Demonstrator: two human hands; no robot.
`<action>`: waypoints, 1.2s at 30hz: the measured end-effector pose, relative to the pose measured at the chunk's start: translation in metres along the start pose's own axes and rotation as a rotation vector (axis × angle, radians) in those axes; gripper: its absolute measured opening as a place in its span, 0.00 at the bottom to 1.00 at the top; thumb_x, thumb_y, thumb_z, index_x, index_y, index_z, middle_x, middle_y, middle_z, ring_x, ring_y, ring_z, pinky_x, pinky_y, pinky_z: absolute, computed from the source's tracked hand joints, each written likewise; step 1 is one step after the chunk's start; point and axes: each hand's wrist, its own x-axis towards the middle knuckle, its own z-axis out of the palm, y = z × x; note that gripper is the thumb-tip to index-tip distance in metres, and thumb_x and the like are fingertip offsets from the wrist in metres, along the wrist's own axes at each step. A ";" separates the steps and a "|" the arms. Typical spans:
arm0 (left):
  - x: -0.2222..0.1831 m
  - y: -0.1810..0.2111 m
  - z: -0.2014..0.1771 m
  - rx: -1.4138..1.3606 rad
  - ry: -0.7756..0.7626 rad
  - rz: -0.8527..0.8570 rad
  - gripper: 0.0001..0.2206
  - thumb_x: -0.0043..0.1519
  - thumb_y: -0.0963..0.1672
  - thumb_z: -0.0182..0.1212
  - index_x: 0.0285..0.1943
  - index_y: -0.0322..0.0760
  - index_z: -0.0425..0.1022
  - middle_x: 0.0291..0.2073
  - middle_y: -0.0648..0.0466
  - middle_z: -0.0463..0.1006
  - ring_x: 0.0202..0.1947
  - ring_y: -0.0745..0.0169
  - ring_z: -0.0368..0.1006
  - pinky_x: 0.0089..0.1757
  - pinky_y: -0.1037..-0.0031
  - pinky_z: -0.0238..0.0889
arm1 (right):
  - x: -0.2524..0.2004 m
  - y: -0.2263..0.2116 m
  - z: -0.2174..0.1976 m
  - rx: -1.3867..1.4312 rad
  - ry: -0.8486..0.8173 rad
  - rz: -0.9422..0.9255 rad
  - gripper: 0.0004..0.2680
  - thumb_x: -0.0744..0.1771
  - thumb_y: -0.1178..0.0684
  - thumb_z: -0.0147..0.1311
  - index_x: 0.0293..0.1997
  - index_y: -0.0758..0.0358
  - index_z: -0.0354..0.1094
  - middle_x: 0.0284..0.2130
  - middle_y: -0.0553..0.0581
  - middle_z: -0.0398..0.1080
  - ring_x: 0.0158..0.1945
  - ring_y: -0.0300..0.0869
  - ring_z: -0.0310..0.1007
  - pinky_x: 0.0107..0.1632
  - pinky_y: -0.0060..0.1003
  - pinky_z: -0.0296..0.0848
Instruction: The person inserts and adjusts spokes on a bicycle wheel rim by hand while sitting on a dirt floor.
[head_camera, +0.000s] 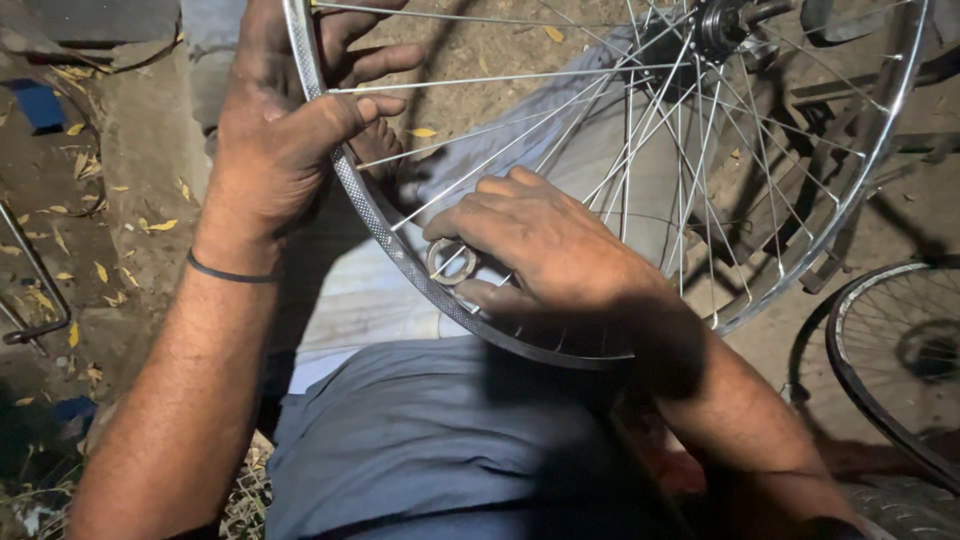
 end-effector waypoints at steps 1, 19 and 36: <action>0.000 -0.001 -0.001 0.013 -0.001 0.005 0.28 0.63 0.31 0.55 0.72 0.41 0.58 0.70 0.42 0.67 0.68 0.40 0.72 0.61 0.62 0.74 | -0.001 0.002 0.000 0.003 0.013 -0.017 0.17 0.64 0.45 0.59 0.58 0.57 0.65 0.42 0.55 0.71 0.50 0.46 0.69 0.59 0.48 0.61; -0.002 -0.001 -0.005 -0.031 0.056 -0.037 0.25 0.65 0.33 0.52 0.71 0.39 0.58 0.62 0.49 0.69 0.65 0.39 0.74 0.55 0.63 0.75 | -0.039 0.036 -0.018 -0.109 0.275 -0.318 0.10 0.69 0.51 0.57 0.53 0.67 0.70 0.50 0.60 0.73 0.53 0.47 0.73 0.56 0.42 0.72; 0.014 -0.004 -0.016 -0.062 0.158 -0.141 0.20 0.66 0.31 0.52 0.69 0.27 0.63 0.47 0.45 0.75 0.45 0.52 0.79 0.55 0.57 0.75 | -0.047 0.050 -0.002 0.122 0.597 -0.303 0.07 0.64 0.58 0.60 0.45 0.65 0.76 0.46 0.63 0.74 0.46 0.45 0.72 0.48 0.39 0.70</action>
